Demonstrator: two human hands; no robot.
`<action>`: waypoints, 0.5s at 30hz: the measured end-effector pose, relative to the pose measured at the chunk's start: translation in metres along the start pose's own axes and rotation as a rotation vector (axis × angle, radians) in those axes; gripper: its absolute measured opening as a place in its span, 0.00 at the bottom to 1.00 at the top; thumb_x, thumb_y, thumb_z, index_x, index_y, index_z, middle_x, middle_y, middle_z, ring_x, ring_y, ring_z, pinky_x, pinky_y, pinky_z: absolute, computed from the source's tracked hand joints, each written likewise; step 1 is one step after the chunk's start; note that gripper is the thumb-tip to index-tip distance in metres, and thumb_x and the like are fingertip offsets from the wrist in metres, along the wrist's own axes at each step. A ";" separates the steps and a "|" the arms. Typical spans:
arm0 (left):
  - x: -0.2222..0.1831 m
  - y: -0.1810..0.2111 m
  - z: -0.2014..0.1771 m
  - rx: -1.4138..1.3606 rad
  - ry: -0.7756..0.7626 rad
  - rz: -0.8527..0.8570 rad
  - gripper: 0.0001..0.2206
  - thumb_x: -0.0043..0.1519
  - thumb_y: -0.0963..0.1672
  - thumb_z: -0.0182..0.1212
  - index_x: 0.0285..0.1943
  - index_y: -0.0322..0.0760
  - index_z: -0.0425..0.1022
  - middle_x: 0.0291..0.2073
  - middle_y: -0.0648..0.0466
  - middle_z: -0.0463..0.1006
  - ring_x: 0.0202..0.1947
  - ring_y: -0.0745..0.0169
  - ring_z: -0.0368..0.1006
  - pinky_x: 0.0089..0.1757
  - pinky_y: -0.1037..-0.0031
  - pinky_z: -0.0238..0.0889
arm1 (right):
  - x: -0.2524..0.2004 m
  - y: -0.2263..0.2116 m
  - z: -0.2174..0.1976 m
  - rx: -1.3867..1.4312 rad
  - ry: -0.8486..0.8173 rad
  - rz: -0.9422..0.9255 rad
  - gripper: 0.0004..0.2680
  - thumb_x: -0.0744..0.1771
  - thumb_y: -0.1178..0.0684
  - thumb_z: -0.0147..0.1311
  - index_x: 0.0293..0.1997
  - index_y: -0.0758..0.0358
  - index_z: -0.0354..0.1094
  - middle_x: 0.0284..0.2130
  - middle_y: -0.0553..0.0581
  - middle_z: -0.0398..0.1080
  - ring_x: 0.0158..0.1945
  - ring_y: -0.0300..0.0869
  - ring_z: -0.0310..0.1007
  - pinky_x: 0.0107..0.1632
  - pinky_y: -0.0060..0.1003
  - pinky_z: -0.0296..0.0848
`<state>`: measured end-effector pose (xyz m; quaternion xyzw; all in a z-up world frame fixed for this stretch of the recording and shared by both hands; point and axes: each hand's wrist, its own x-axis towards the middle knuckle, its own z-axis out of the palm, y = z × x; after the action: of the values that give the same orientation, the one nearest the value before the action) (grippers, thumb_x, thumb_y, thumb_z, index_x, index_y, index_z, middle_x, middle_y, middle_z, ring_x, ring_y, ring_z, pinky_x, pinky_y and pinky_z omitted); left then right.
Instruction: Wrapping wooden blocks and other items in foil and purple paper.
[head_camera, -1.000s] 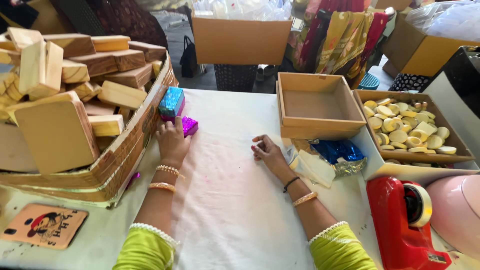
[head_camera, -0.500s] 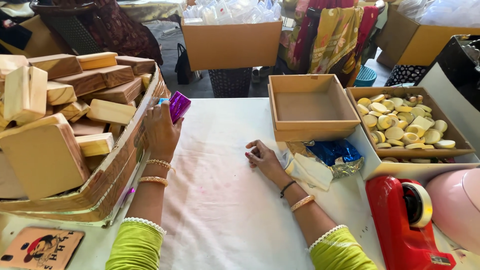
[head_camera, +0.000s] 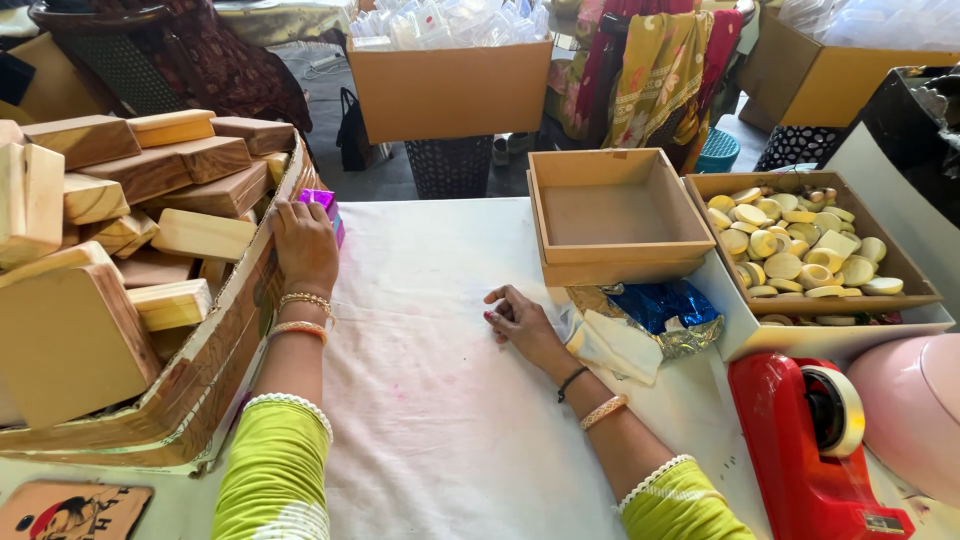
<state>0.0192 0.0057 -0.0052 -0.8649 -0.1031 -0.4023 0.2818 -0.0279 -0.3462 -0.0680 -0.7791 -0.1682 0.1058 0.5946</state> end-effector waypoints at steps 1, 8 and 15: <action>0.002 0.000 0.006 -0.003 0.000 0.000 0.10 0.66 0.45 0.57 0.50 0.34 0.75 0.48 0.45 0.78 0.59 0.47 0.69 0.58 0.62 0.62 | 0.001 0.001 0.000 -0.002 0.002 0.001 0.07 0.69 0.53 0.55 0.50 0.62 0.65 0.27 0.48 0.66 0.29 0.31 0.68 0.35 0.29 0.74; -0.002 0.008 0.054 -0.004 -0.017 0.097 0.17 0.69 0.43 0.51 0.64 0.27 0.74 0.55 0.41 0.78 0.59 0.46 0.67 0.60 0.62 0.59 | 0.001 0.002 0.000 0.009 -0.010 -0.002 0.07 0.69 0.53 0.54 0.50 0.62 0.65 0.27 0.48 0.65 0.29 0.31 0.67 0.34 0.29 0.74; -0.008 0.004 -0.014 -0.059 0.046 0.173 0.24 0.62 0.45 0.49 0.68 0.28 0.68 0.60 0.39 0.73 0.65 0.44 0.63 0.63 0.59 0.55 | -0.002 -0.010 0.000 -0.045 -0.009 0.030 0.07 0.69 0.53 0.54 0.49 0.62 0.65 0.27 0.48 0.65 0.28 0.32 0.67 0.33 0.30 0.74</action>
<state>0.0061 -0.0052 -0.0057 -0.8691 -0.0097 -0.3990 0.2922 -0.0312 -0.3448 -0.0585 -0.7942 -0.1616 0.1145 0.5745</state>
